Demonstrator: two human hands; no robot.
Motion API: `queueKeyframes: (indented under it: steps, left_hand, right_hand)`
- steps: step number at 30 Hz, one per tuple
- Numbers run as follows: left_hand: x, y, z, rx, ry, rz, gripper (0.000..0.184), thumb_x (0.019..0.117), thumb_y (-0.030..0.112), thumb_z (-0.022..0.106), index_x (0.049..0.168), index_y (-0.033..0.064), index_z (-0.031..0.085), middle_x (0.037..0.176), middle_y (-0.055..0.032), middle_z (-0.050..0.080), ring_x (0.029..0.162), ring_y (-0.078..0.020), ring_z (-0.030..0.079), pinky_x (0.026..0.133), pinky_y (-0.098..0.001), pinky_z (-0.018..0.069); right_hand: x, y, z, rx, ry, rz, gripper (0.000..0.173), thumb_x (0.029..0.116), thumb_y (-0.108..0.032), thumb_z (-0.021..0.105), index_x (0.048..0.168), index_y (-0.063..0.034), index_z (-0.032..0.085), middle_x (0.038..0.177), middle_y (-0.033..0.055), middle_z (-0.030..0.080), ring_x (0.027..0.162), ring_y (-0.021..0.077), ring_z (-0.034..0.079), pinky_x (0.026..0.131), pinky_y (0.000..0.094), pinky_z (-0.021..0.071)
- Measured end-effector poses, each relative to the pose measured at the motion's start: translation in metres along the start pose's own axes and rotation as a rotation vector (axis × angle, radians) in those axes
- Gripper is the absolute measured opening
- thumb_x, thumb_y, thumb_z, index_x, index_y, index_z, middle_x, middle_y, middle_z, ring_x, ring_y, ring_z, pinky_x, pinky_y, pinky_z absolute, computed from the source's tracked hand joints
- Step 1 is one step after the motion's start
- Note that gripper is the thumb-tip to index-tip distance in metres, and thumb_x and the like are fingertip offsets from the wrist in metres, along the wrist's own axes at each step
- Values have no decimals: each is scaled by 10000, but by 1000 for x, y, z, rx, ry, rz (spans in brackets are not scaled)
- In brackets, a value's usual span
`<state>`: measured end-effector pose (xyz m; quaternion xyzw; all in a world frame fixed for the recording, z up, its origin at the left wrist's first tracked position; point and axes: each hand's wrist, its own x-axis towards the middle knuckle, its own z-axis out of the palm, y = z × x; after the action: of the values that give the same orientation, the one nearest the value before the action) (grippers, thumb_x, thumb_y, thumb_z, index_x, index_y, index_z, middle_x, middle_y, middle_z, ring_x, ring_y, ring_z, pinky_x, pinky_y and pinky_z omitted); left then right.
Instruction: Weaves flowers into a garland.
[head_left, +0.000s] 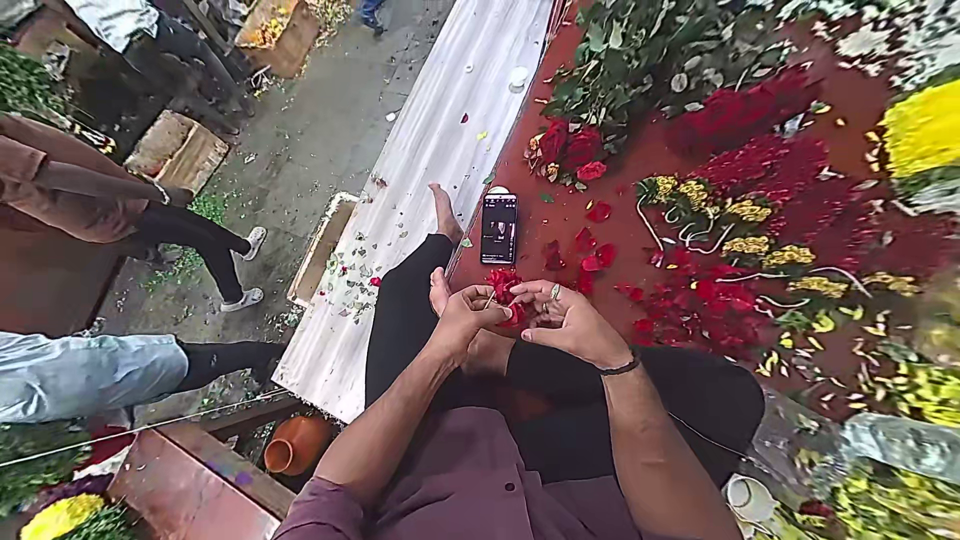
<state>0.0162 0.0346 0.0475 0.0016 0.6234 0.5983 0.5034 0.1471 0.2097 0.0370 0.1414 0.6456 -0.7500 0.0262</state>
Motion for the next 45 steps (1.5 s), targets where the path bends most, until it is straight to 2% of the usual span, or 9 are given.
queueKeyframes:
  steps: [6,13,18,21,26,30,34,40,45]
  left_hand:
    - [-2,2,-1,10,19,15,346,812,-2,790,1119,-43,634,876,-114,715,816,-167,679,819,-353,564]
    - [-3,8,-5,119,52,87,492,807,14,823,1229,-42,578,874,-117,720,810,-191,698,805,-369,596]
    - [-8,14,-9,201,-23,156,393,883,23,750,1233,-45,584,950,-141,746,885,-220,727,847,-392,601]
    - [-8,14,-7,181,-50,159,467,853,39,790,1243,-64,554,957,-158,746,889,-238,735,852,-397,611]
    - [-4,15,-5,158,33,109,307,889,34,745,1157,-60,626,860,-126,728,788,-194,703,787,-364,591]
    - [-2,18,-5,195,45,88,310,870,56,745,1142,-49,640,845,-112,726,773,-175,686,754,-345,566]
    - [-3,25,-7,233,24,44,333,847,34,726,1157,-50,637,871,-100,730,788,-153,684,760,-331,561]
    - [-3,26,-9,276,-18,43,309,868,22,688,1163,-64,653,874,-120,739,794,-172,698,781,-349,576]
    - [-4,28,-6,283,-31,47,304,917,97,690,1189,-35,654,885,-99,735,794,-159,685,768,-332,560]
  right_hand:
    - [5,6,21,-32,176,-100,444,792,-50,834,1216,-68,704,1059,65,740,935,185,724,833,369,640]
    - [8,15,32,83,283,-87,447,767,-26,857,1186,-30,702,1021,106,743,911,224,730,819,395,644]
    - [10,16,37,214,397,-12,474,751,39,831,1195,6,670,907,127,735,716,213,699,632,355,618]
    - [10,14,38,223,458,25,421,711,44,854,1038,-22,598,850,123,717,679,219,697,604,357,612]
    - [10,17,41,128,454,-56,303,739,-48,876,740,-58,573,822,88,694,666,189,668,609,345,601]
    - [10,21,41,63,359,-232,78,833,7,784,877,-26,728,948,75,725,822,154,696,733,319,617]
    - [10,22,40,-86,282,-274,159,904,-24,732,1058,-14,772,1063,80,737,958,153,716,846,318,633]
    - [6,19,29,-363,260,-182,78,932,-136,703,990,-112,750,1026,2,709,913,90,667,798,291,583]
    - [5,12,27,-249,341,-132,77,887,-118,736,961,-98,733,999,14,723,858,121,692,722,309,607]
